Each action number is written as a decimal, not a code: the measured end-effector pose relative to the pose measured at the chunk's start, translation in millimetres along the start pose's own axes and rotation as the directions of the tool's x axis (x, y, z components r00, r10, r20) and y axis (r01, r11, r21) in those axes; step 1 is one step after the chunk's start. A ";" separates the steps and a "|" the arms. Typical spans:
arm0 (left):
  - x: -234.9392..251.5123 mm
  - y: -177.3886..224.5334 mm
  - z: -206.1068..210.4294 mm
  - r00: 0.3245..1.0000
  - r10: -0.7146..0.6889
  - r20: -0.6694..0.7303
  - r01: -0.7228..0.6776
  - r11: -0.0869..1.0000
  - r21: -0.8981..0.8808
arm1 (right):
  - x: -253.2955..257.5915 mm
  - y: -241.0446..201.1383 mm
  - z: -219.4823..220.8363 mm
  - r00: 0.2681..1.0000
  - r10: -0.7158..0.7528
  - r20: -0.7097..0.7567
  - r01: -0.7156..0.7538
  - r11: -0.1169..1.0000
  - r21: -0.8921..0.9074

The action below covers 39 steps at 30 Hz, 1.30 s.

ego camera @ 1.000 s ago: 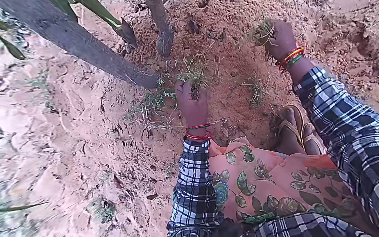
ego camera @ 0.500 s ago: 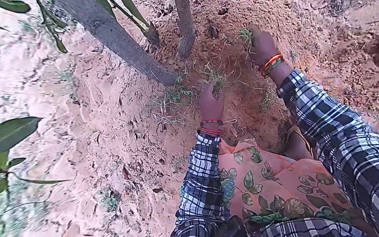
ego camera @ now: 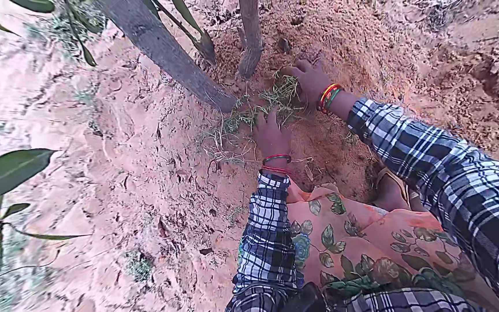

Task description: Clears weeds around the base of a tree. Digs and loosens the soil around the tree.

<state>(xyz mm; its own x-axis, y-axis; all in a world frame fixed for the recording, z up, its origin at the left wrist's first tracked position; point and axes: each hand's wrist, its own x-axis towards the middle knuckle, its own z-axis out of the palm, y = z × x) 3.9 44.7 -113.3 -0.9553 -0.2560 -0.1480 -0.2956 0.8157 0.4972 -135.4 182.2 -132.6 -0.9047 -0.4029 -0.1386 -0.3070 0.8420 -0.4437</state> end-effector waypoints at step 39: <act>-4.4 -0.7 6.1 0.964 0.093 -0.250 -0.210 0.843 -0.496 | -103.9 72.7 -27.3 0.905 0.188 -0.382 -0.050 0.938 0.343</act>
<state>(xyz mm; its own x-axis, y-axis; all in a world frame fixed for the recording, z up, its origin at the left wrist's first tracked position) 8.2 48.4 -118.3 -0.9466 -0.3005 0.1171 -0.0455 0.4840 0.8739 -71.8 295.1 -126.3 -0.9892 -0.0693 0.1295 -0.1414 0.6871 -0.7127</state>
